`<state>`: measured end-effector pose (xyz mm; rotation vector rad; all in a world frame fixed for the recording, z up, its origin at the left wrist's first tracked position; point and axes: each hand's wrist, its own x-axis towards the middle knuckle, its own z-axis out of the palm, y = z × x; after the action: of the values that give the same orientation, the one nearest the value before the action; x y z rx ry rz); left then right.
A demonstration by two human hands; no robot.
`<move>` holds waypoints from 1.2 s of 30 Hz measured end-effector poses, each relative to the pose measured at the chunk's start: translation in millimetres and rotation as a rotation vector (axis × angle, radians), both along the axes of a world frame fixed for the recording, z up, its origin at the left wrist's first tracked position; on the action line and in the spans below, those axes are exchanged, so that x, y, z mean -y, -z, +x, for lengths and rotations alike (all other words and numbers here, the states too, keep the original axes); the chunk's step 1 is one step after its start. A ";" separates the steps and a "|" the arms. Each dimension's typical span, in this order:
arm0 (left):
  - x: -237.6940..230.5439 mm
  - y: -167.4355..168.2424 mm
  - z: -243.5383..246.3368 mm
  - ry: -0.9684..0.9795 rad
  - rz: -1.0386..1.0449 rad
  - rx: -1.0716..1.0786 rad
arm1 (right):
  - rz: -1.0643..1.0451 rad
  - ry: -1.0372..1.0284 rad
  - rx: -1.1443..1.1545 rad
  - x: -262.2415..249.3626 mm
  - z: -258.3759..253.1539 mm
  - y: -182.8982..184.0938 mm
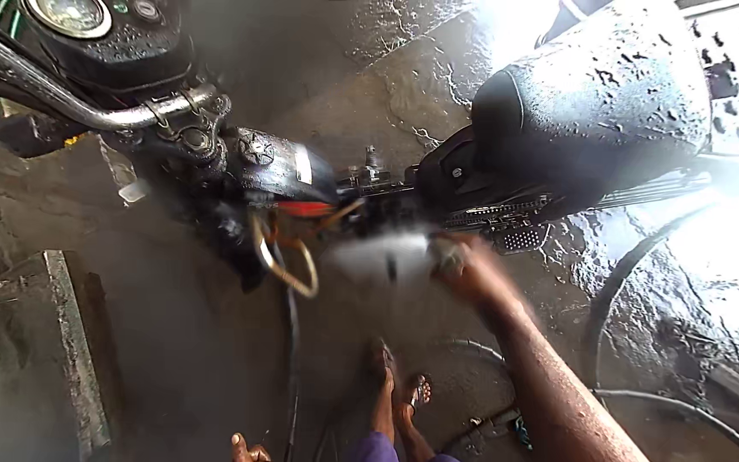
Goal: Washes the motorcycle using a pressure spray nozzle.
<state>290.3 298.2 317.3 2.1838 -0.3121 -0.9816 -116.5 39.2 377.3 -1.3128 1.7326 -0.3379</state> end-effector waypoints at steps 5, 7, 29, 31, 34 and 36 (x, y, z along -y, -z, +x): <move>17.8 -5.8 -16.5 -0.034 -0.037 -0.022 | -0.069 -0.071 0.126 64.9 -13.9 35.2; 25.1 -10.0 -25.5 -0.038 -0.044 -0.017 | -0.040 -0.079 0.151 83.8 -18.9 50.4; 24.1 -6.7 -8.1 -0.109 0.072 -0.021 | 0.068 0.110 -0.256 76.7 -11.2 35.4; 20.6 -4.8 -5.5 -0.099 0.061 -0.022 | 0.015 0.079 -0.213 68.9 -5.0 30.9; 12.2 0.4 -0.9 -0.084 0.041 -0.029 | -0.049 0.000 -0.124 59.0 8.5 33.9; 11.4 -4.2 -2.9 -0.086 0.044 -0.032 | -0.059 -0.041 -0.064 56.7 20.0 36.4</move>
<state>287.4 286.9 321.5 2.1998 -0.1820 -0.9832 -96.5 -17.4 340.9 -1.4131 1.7581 -0.3292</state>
